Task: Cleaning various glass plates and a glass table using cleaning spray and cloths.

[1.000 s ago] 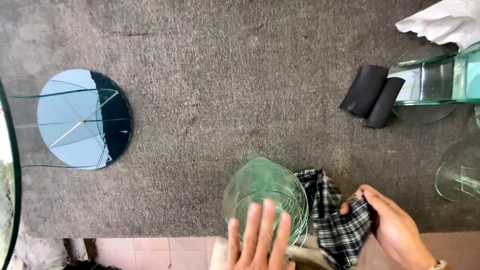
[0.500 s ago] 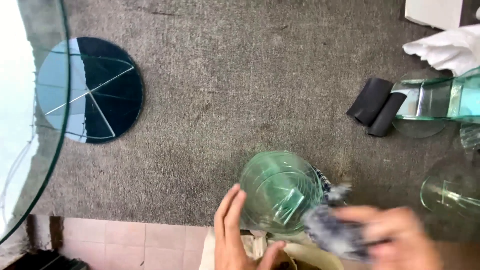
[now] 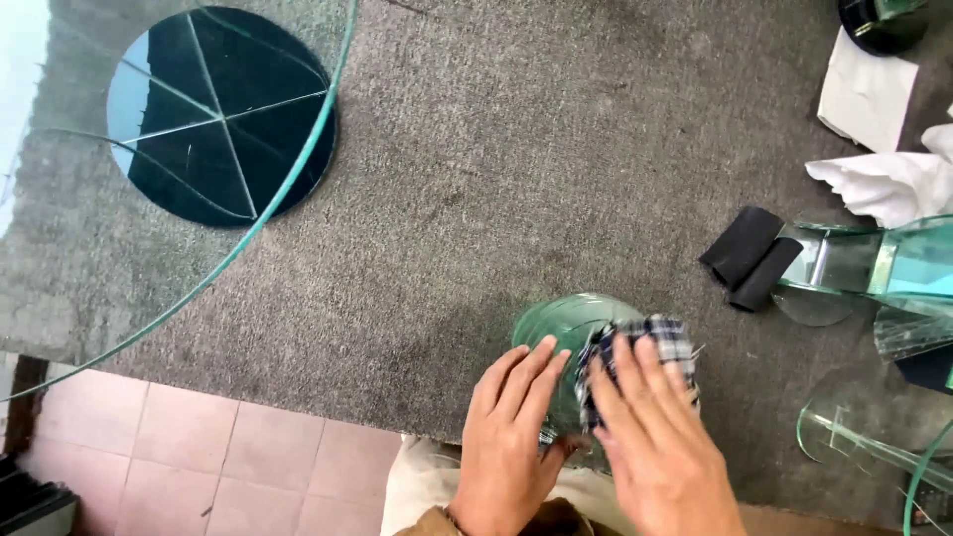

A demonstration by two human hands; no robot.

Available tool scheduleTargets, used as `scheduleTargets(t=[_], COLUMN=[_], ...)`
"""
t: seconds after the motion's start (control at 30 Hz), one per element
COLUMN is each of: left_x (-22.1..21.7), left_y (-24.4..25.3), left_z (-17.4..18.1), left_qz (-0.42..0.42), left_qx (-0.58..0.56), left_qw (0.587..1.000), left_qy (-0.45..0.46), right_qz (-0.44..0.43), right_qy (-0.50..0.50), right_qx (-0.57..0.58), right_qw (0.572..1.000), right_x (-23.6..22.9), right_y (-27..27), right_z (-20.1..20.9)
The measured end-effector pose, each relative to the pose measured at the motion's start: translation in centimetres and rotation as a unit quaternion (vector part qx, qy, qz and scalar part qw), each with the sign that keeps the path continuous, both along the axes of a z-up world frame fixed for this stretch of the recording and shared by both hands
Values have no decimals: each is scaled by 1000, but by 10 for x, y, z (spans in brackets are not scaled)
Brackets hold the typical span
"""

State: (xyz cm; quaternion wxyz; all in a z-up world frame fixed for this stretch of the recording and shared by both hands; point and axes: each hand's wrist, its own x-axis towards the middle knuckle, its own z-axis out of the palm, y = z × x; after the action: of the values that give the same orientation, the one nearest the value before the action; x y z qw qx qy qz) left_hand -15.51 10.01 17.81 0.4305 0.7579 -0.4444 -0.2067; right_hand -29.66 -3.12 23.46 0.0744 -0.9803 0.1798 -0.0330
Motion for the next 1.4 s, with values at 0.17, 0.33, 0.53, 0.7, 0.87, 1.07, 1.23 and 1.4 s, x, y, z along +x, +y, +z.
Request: scheduleTargets(t=[0.17, 0.33, 0.53, 0.7, 0.87, 1.07, 1.23, 1.4], left_x=[0, -1, -8, -6, -6, -10, -11, -12], left_y=[-3, -7, -4, -6, -3, -7, -2, 2], left_z=[-9, -9, -14, -11, -14, -14, -19, -21], left_qz=[5, 0, 8, 7, -1, 6, 12, 17], left_qx=[-27, -11, -15, -20, -18, -19, -7, -7], left_qw=[999, 999, 997, 999, 999, 999, 999, 999], left_qy=[-43, -50, -69, -44, -45, -49, -50, -32], right_qz=[25, -29, 23, -18, 20, -47, -10, -111], right_qy=[0, -4, -17, -19, -28, -36, -8, -70], right_qx=[-10, 29, 18, 41, 64, 75, 123, 170], right_qw=[1000, 999, 999, 999, 997, 995, 992, 977], right_x=[-38, 0, -29, -7, -8, -24, -3, -35], right_y=[4, -15, 9, -18, 13, -22, 14, 30], right_z=[3, 4, 12, 5, 11, 2, 5, 34])
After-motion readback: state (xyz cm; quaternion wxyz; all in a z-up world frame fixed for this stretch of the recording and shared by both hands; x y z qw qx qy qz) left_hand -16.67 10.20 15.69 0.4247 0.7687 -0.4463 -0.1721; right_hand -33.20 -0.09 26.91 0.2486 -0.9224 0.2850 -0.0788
